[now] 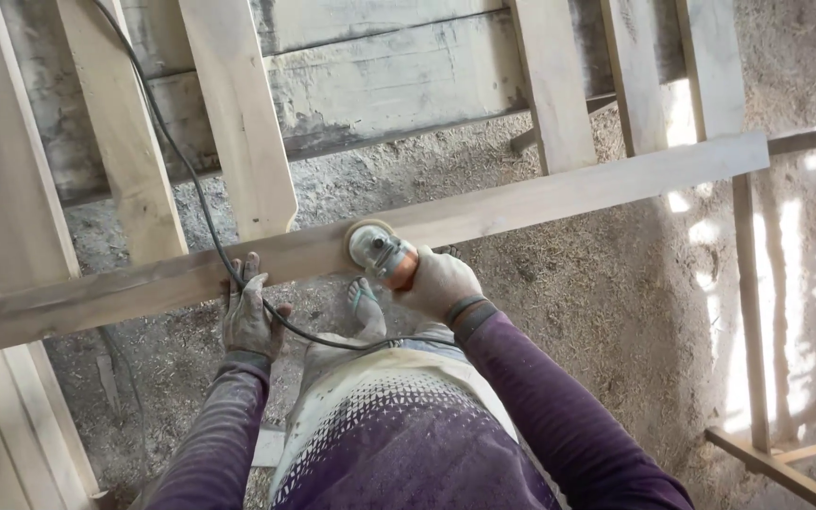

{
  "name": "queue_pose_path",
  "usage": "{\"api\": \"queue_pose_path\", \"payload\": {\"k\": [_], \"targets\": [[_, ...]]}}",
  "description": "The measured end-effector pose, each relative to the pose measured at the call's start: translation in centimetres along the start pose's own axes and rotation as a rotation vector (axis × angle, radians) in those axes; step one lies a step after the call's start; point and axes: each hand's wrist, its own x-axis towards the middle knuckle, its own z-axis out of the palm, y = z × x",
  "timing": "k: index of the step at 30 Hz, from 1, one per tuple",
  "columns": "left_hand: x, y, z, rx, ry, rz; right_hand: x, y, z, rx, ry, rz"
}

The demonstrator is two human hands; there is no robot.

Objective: Sanding a wooden furniture frame using an angle grinder with a sanding disc.

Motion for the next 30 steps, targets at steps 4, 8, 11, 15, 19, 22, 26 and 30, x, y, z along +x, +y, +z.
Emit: {"api": "queue_pose_path", "payload": {"k": [4, 8, 11, 15, 19, 22, 26, 30], "targets": [[-0.7, -0.7, 2.6, -0.049, -0.003, -0.08, -1.1, 3.2, -1.8, 0.02, -0.024, 0.026], [-0.2, 1.7, 4.6, -0.073, -0.071, -0.047, -2.6, 9.0, -3.7, 0.097, 0.045, 0.245], [1.1, 3.8, 6.2, -0.044, -0.131, 0.066, -3.7, 13.0, -4.9, 0.143, 0.121, 0.383], [3.2, 5.9, 7.6, -0.056, -0.182, 0.171, -4.2, 17.3, -5.9, 0.174, 0.191, 0.518], [3.9, 5.7, 7.3, -0.013, -0.241, 0.197, -4.4, 20.2, -6.9, 0.485, 0.246, 0.722], [3.8, 5.6, 7.1, -0.044, -0.224, 0.189, -3.5, 23.6, -6.5, 0.631, 0.327, 0.783], [2.4, 5.4, 4.3, -0.068, -0.192, 0.098, -1.1, 24.1, -4.1, 0.534, 0.403, 0.558], [-0.4, 3.2, 2.5, -0.086, -0.09, -0.032, -0.5, 16.6, -3.3, 0.321, 0.257, 0.486]]}}
